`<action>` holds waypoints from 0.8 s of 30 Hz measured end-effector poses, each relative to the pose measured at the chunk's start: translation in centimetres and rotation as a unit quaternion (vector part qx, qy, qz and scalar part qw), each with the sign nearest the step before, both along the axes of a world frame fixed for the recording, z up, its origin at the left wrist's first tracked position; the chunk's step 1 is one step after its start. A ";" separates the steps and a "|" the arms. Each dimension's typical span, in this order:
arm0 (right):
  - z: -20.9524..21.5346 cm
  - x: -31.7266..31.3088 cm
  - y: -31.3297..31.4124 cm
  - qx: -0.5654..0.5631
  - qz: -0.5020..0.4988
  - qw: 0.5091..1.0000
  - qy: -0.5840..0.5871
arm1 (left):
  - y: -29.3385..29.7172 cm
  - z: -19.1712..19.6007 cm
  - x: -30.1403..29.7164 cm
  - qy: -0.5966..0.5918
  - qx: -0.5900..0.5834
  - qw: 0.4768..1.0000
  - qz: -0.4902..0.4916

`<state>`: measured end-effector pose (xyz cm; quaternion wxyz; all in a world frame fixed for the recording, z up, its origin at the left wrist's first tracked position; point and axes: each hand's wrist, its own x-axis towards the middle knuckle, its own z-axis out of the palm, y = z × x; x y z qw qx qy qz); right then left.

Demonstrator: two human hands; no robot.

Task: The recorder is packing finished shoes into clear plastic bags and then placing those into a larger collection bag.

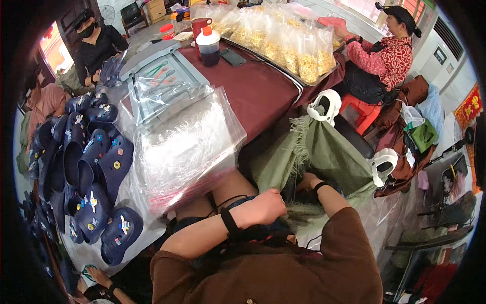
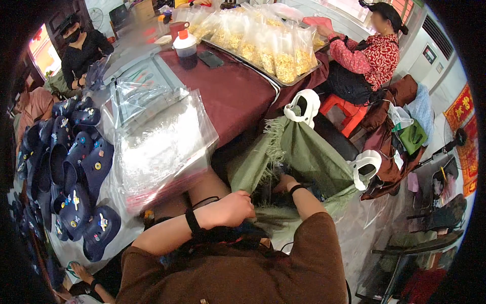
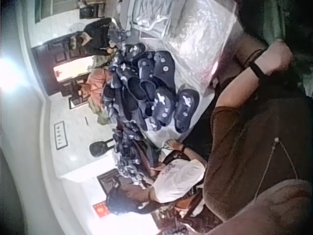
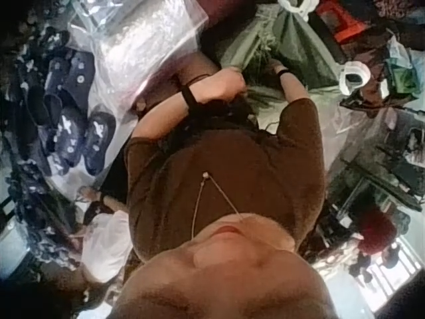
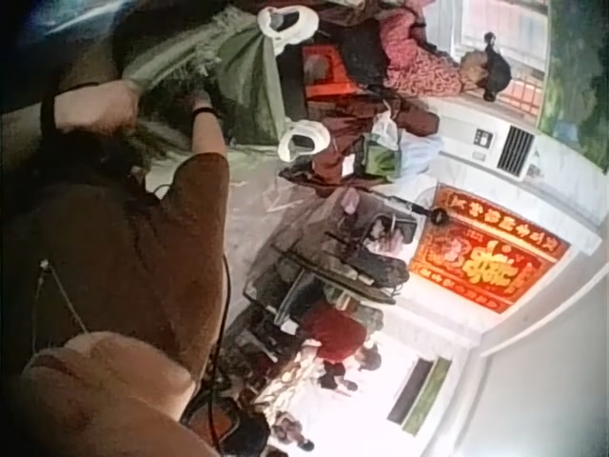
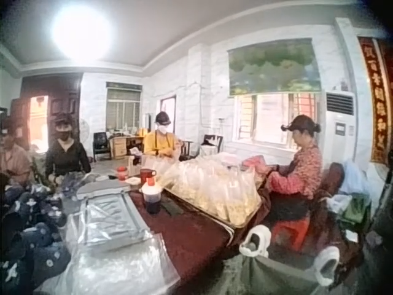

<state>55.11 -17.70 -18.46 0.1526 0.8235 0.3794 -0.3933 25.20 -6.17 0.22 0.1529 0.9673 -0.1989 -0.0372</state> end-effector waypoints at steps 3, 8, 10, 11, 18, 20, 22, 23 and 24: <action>3.7 -1.1 -0.7 0.074 0.027 0.997 0.015 | 0.8 -0.1 -1.0 -0.030 -0.037 0.998 0.029; 12.7 -5.5 -0.2 -0.114 0.194 0.972 -0.064 | 1.2 0.1 -2.1 -0.089 -0.064 0.992 0.065; 8.2 -5.6 -1.3 -0.146 0.297 0.943 -0.040 | 1.1 0.8 -1.8 -0.104 -0.064 0.991 0.059; 4.4 -5.0 -1.7 -0.178 0.399 0.900 -0.016 | 0.9 1.3 -1.4 -0.102 -0.059 0.992 0.039; -2.3 -6.9 1.1 -0.240 0.400 0.877 -0.118 | 1.0 1.7 -2.7 -0.088 -0.076 0.992 0.049; -5.7 -5.1 2.2 -0.192 0.319 0.919 -0.130 | 1.3 1.4 -3.0 -0.098 -0.075 0.991 0.053; -12.0 1.1 -2.6 -0.161 0.233 0.951 -0.124 | 1.4 2.6 -1.2 -0.117 -0.082 0.990 -0.006; -7.0 -0.9 0.1 -0.084 0.355 0.928 -0.069 | 1.7 1.8 -3.1 -0.108 -0.077 0.990 0.050; -0.6 -2.4 1.9 -0.039 0.373 0.927 -0.010 | 1.6 0.7 -4.3 -0.116 -0.087 0.986 0.081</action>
